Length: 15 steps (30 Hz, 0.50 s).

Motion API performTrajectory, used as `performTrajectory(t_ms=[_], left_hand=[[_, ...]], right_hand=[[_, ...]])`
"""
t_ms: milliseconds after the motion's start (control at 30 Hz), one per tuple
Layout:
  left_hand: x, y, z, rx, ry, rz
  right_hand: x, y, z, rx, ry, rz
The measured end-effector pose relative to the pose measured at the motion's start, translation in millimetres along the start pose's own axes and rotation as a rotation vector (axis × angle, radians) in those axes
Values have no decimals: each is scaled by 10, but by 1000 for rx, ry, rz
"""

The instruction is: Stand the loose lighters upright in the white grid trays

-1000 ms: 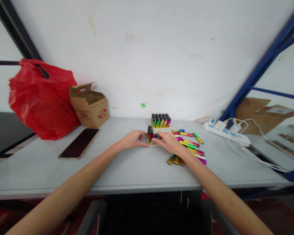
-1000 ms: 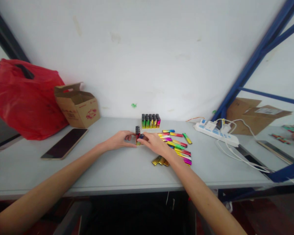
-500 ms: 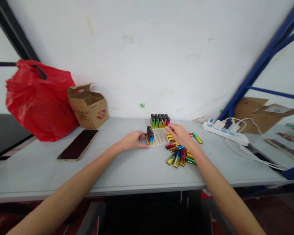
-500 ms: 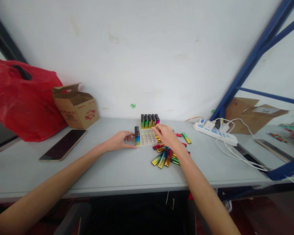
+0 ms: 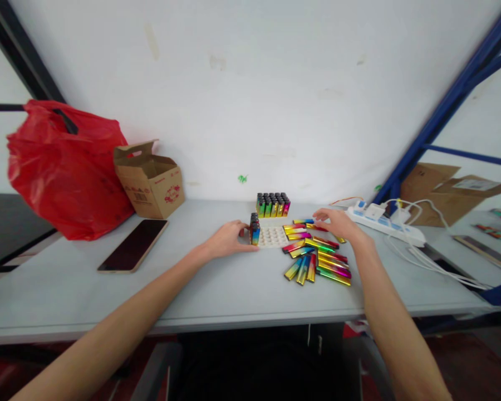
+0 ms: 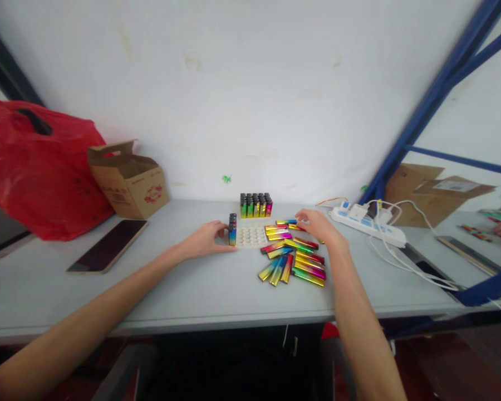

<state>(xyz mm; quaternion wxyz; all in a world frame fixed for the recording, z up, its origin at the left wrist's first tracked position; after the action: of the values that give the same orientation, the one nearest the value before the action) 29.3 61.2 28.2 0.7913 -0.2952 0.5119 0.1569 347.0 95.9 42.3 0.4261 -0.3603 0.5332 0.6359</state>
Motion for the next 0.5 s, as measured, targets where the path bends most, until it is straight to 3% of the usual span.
performTrajectory(t_ms=[133, 300, 400, 500], left_hand=[[-62, 49, -16, 24, 20, -24], [-91, 57, -25, 32, 32, 11], [-78, 43, -21, 43, 30, 9], [-75, 42, -22, 41, 19, 4]], right_hand=[[113, -202, 45, 132, 94, -95], [112, -104, 52, 87, 110, -88], [-66, -2, 35, 41, -28, 49], [-197, 60, -5, 42, -85, 391]])
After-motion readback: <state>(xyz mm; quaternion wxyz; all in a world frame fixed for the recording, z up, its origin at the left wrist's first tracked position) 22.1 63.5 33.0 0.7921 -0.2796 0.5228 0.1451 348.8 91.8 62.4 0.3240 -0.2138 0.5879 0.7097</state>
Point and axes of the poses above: each hand's wrist, its own z-axis towards the middle knuckle, its own x-axis out of the palm, y = z × x, the point moved 10 cm from there along z, towards the middle knuckle, and after that the axes turned 14 degrees about x, right-handed, at the moved point
